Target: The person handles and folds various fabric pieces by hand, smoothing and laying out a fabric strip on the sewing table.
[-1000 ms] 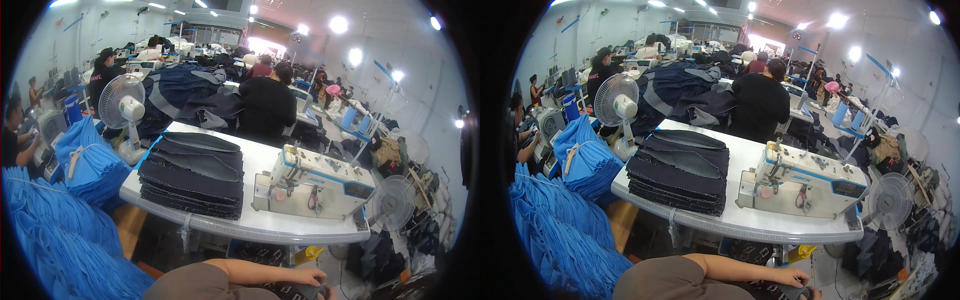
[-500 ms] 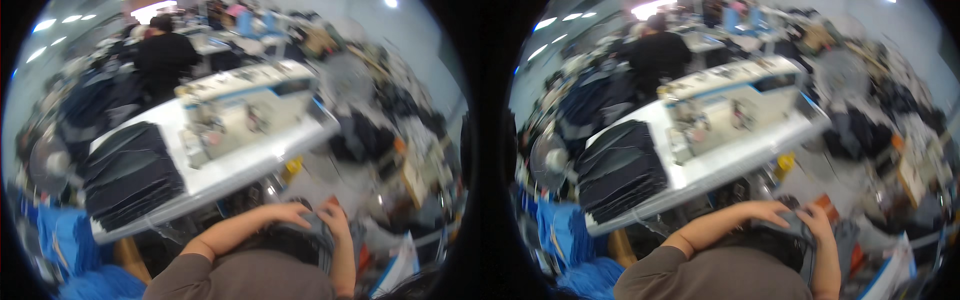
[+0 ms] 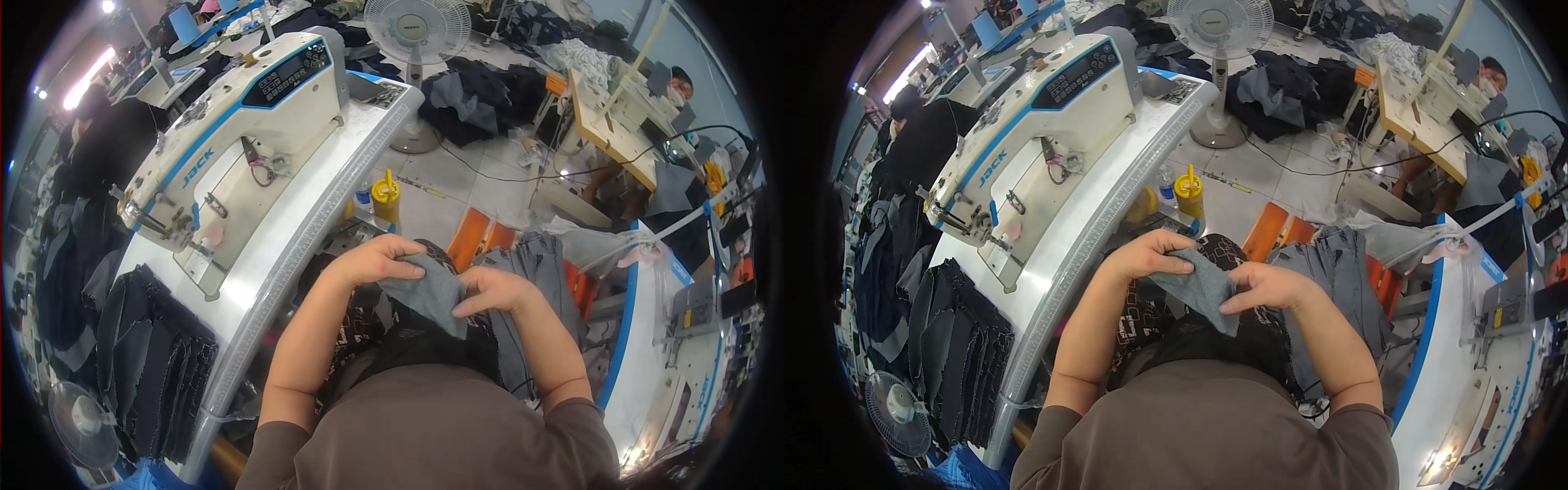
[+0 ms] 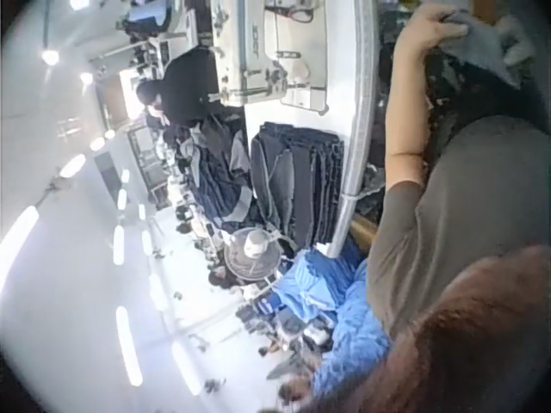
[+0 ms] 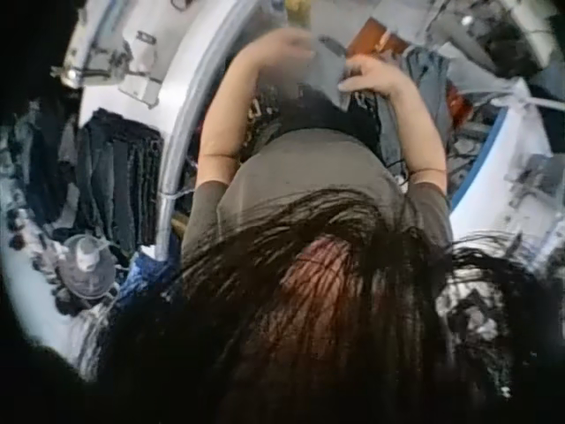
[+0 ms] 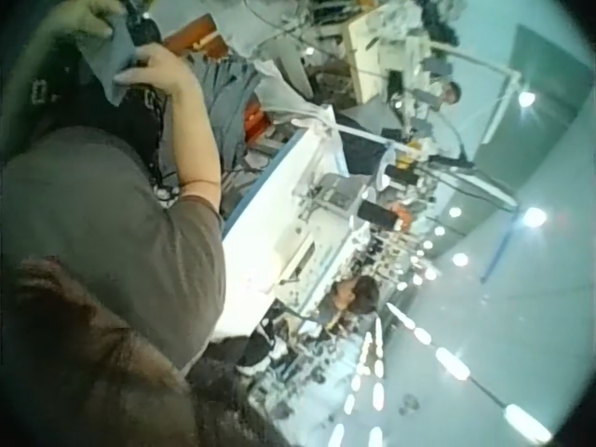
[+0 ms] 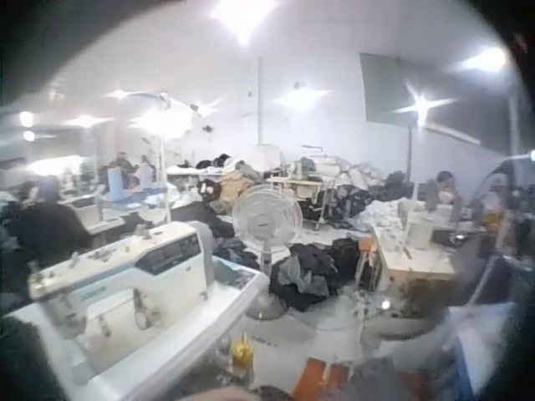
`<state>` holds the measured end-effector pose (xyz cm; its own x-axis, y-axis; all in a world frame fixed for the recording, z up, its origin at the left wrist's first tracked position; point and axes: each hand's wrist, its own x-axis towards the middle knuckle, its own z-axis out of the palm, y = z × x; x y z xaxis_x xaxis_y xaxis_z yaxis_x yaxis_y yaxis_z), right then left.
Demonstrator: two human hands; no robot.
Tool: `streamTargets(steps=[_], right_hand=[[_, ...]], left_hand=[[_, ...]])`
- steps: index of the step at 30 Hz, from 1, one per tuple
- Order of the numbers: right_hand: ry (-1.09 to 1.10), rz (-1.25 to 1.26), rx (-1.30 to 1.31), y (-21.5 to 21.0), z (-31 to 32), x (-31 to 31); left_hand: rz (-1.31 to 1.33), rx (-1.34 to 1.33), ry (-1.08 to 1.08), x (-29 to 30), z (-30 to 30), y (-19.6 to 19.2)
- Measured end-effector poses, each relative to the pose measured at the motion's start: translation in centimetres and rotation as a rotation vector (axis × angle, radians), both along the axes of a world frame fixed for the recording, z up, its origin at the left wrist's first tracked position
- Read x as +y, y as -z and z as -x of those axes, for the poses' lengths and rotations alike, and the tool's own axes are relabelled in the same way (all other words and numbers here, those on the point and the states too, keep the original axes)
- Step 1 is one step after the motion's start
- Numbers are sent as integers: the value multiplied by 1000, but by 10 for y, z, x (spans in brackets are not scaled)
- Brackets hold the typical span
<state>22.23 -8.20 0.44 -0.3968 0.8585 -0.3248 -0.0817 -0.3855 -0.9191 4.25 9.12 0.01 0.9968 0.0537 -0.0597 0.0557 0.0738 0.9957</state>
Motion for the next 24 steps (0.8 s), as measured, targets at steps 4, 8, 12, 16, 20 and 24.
streamTargets(steps=[4, 8, 12, 16, 20, 24], right_hand=[[-144, -91, -116, 6, 3, 1], [-166, -273, -246, 1, 9, 1], [-202, -145, -271, -21, 16, -2], [-223, -297, -363, -22, 19, -5], [-196, -418, -485, -23, 19, -11], [-262, -353, -561, -30, 17, -9]], left_hand=[[-294, 13, 94, 1, -14, -24], [-413, 13, 145, 6, -25, -30], [-488, 4, 169, 7, -29, -34], [-580, -35, 160, 4, -31, -38], [-663, -4, 176, 0, -30, -46], [-680, -35, 122, -3, -26, -45]])
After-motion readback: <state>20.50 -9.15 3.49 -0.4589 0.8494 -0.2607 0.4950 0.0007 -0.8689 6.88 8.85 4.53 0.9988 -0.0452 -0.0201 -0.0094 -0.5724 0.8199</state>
